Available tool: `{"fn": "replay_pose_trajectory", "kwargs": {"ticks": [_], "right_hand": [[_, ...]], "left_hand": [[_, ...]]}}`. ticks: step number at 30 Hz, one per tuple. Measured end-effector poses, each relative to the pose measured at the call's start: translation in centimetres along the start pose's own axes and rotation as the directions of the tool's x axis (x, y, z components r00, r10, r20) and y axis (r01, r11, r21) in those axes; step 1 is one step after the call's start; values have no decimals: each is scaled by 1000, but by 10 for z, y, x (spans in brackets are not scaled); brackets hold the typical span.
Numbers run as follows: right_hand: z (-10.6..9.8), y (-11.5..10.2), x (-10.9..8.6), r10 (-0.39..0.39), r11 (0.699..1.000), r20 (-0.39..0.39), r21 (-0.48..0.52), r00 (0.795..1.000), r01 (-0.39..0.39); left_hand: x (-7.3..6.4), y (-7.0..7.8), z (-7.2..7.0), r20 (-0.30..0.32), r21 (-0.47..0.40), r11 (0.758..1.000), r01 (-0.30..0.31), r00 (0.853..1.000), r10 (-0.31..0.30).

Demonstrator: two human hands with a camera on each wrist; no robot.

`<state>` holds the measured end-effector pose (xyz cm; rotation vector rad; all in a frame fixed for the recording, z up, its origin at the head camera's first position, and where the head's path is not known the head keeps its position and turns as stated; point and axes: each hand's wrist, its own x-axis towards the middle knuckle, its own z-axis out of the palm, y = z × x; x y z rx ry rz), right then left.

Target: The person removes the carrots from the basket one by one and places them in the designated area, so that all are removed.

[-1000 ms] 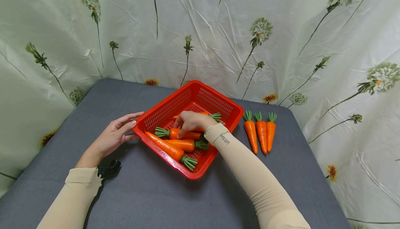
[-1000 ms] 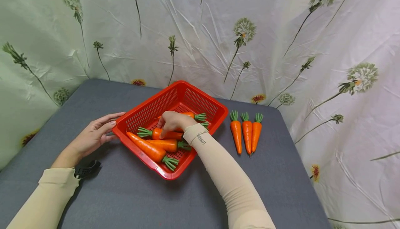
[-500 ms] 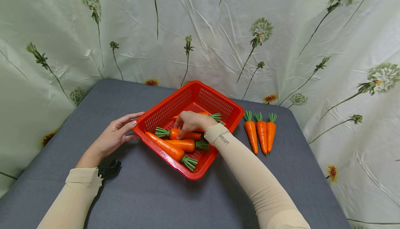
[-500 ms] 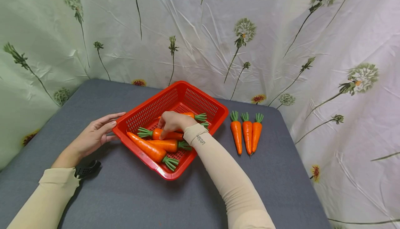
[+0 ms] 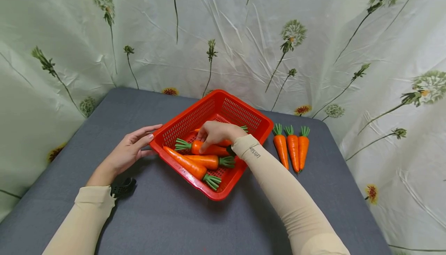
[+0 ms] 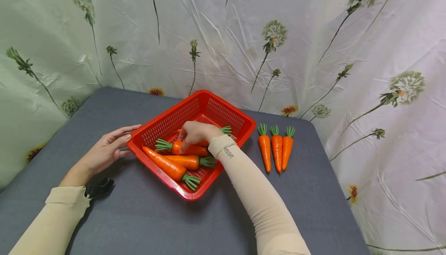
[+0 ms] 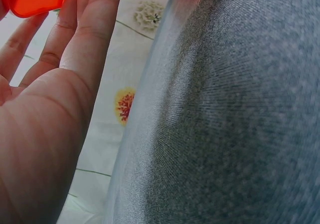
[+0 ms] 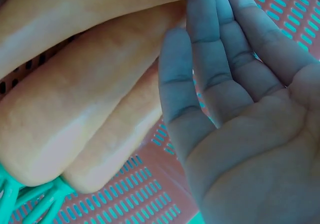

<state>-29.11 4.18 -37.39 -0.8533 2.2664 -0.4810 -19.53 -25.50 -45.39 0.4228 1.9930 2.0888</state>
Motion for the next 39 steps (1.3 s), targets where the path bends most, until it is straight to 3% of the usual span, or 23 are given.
{"fn": "replay_pose_trajectory", "kwargs": {"ticks": [11,17,24,34,39], "right_hand": [[-10,2,-11,24,1000,2,13,1000,-24],[-16,5,-17,41,997,-34,65,999,-38],[-23,12,-28,1,983,-95,184,995,16],[-34,29,-51,15,947,-244,316,970,65],[-34,38,-65,54,918,-320,389,946,79]], "left_hand": [[-1,-1,0,-7,16,1000,-8,1000,8],[-2,-2,-1,-4,13,1000,-14,1000,14],[-2,-3,0,-16,39,999,-8,1000,9],[-1,-3,3,-40,58,998,10,999,-8],[0,-1,2,-39,59,998,14,999,-12]]}}
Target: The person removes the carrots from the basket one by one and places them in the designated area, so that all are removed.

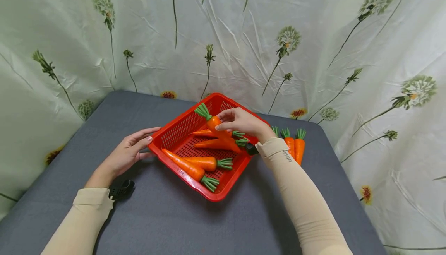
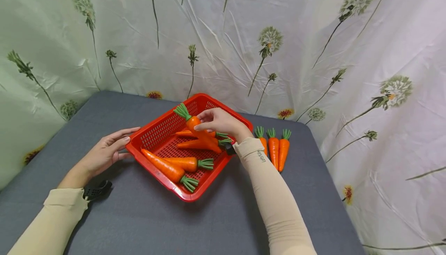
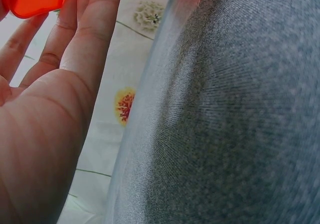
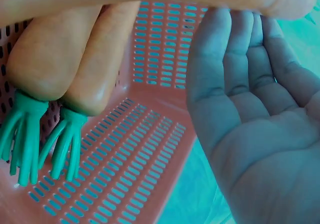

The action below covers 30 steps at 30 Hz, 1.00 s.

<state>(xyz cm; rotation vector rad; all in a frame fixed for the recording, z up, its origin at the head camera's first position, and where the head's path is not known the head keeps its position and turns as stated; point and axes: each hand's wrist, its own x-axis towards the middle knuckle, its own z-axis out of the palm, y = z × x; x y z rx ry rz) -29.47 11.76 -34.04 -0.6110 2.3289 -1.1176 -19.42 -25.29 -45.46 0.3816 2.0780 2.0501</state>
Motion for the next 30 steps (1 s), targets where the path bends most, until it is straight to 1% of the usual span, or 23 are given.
{"fn": "replay_pose_trajectory", "kwargs": {"ticks": [3,6,10,13,16,19,24,26,30], "right_hand": [[-3,5,-7,5,998,-57,61,998,-1],[-5,9,-11,-7,994,-104,105,995,18],[-5,12,-14,-24,991,-166,129,986,46],[-4,13,-16,-14,988,-207,149,978,46],[-3,14,-19,3,983,-234,180,972,41],[-2,14,-23,9,971,-255,232,967,52],[-2,16,-29,-6,943,-281,317,960,99],[-2,17,-31,-11,933,-288,342,958,114],[-2,18,-35,-21,916,-286,377,958,133]], "left_hand": [[0,1,-1,14,-3,1000,-8,1000,8],[-1,1,-1,26,-16,1000,-16,1000,17],[-1,0,-2,30,-25,1000,-17,999,18],[-1,0,-1,29,-19,1000,-12,999,13],[-1,-1,-1,32,-22,1000,-15,999,16],[-1,-1,0,30,-27,999,-17,999,18],[0,-1,0,10,-8,1000,-8,1000,8],[1,-1,0,12,-5,1000,-8,1000,8],[-1,0,-1,25,-36,999,-21,999,22]]}}
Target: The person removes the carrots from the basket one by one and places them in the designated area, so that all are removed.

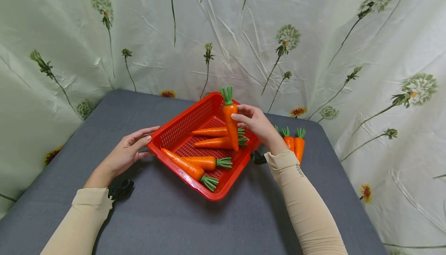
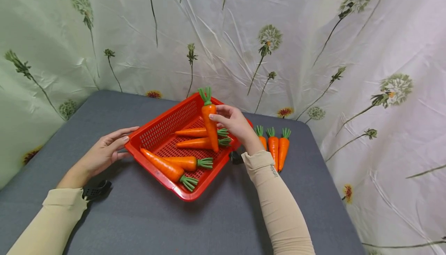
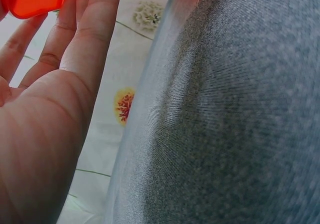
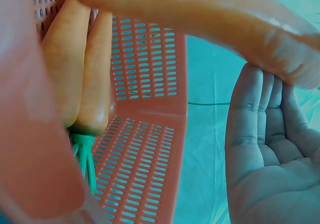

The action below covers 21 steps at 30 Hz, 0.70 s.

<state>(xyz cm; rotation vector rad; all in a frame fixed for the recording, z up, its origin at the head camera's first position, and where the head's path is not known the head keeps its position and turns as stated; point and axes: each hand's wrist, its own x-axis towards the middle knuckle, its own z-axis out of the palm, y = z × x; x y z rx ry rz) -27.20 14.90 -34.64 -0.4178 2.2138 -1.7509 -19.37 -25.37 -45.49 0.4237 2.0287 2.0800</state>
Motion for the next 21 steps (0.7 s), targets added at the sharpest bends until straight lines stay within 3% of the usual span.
{"fn": "replay_pose_trajectory", "kwargs": {"ticks": [5,12,21], "right_hand": [[1,0,-4,0,999,-26,32,1000,0],[1,-1,-13,-45,996,-54,70,998,49],[-7,-1,-24,-37,995,-97,94,995,46]], "left_hand": [[-2,2,-1,6,-21,1000,-7,1000,8],[-1,1,0,-14,9,1000,12,1000,-12],[1,0,1,-22,32,999,26,999,-25]]}}
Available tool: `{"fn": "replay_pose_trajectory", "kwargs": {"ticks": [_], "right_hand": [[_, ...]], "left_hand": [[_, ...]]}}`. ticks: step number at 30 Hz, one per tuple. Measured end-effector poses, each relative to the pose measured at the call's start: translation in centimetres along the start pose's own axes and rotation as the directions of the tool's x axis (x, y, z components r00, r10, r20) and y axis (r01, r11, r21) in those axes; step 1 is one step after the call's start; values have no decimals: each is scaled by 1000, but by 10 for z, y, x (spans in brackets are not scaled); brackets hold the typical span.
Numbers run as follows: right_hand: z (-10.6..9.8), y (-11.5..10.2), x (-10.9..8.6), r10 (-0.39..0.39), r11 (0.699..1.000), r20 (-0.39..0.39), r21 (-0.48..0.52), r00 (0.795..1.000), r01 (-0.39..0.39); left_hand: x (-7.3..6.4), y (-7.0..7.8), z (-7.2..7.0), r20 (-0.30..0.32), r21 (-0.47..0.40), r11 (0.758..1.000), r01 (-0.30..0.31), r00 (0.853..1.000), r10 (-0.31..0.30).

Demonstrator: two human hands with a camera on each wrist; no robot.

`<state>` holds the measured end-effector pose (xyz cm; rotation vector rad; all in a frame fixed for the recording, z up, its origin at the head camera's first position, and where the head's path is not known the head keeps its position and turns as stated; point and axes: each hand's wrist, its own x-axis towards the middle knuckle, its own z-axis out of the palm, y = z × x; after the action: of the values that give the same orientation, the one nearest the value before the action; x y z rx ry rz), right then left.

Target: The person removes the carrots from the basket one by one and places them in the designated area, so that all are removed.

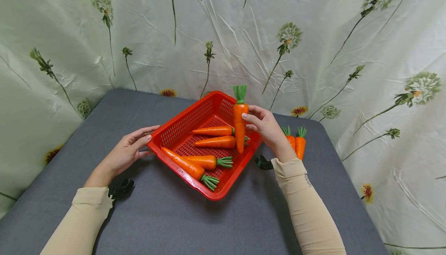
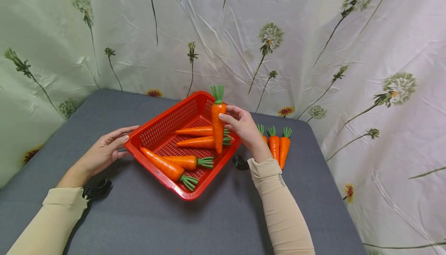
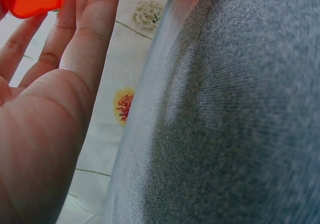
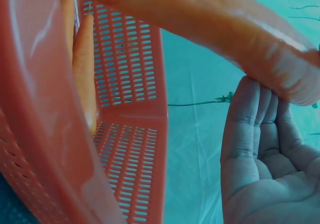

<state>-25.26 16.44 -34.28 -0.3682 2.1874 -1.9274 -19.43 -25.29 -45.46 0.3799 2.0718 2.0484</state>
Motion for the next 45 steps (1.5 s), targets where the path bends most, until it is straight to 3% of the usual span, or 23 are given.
{"fn": "replay_pose_trajectory", "kwargs": {"ticks": [6,20,25,45], "right_hand": [[-6,-1,-4,-13,999,-38,41,999,14],[-10,-17,-17,-18,994,-84,107,996,27],[-22,-15,-24,-9,984,-103,179,995,27],[-79,-1,-49,43,974,-195,229,980,2]], "left_hand": [[1,0,1,-18,0,1000,24,1000,-24],[0,1,-2,17,-35,999,-5,1000,5],[0,0,-2,13,-21,1000,-2,1000,3],[0,-1,-2,27,-44,999,-29,999,31]]}}
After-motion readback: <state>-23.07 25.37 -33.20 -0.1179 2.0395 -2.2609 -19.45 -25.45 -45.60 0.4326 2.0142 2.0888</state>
